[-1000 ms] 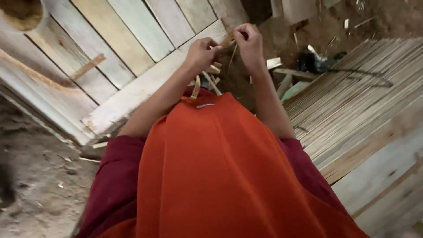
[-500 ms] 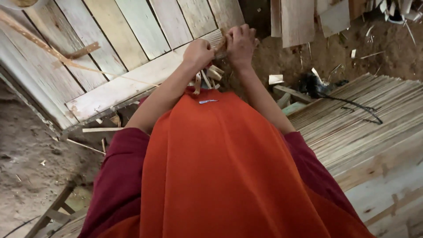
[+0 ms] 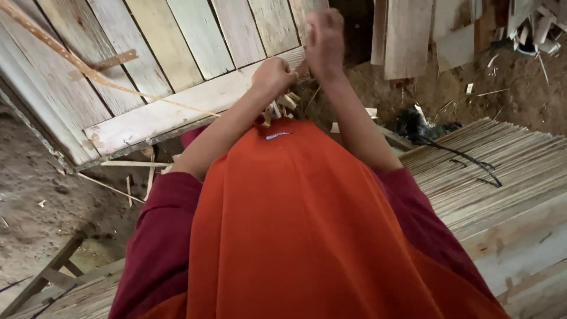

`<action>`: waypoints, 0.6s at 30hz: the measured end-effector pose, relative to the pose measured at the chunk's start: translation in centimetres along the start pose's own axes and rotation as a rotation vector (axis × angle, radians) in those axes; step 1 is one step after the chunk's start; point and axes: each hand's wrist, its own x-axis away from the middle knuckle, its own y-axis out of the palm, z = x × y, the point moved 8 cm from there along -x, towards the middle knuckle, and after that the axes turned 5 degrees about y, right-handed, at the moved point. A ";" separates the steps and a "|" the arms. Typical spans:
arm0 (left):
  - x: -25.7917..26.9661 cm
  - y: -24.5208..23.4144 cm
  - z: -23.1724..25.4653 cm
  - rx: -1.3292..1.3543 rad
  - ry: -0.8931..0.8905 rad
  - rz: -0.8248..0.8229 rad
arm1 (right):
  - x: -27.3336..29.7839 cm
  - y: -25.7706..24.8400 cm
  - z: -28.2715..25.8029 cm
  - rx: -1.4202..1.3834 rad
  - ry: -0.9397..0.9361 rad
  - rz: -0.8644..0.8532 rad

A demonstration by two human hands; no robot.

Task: Applying thin veneer strips to a wooden panel using adhesive and manual pressure.

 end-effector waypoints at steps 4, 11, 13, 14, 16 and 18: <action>-0.2 0.3 -0.2 0.013 0.033 0.019 | -1.3 2.6 -3.0 0.206 -0.218 0.017; 0.6 0.3 0.3 -0.038 0.038 -0.047 | -0.8 5.3 -2.6 0.407 -0.092 -0.257; 0.6 0.8 0.3 -0.048 0.026 -0.077 | -0.9 5.9 -1.8 0.417 -0.048 -0.268; 0.4 1.4 0.1 -0.070 0.063 -0.049 | -0.7 6.4 -1.3 0.413 -0.034 -0.270; 0.5 2.6 0.4 -0.090 0.096 -0.025 | -0.3 7.3 -0.4 0.407 -0.019 -0.279; 1.0 3.5 1.1 -0.247 0.081 0.023 | 0.0 7.5 0.2 0.368 -0.001 -0.207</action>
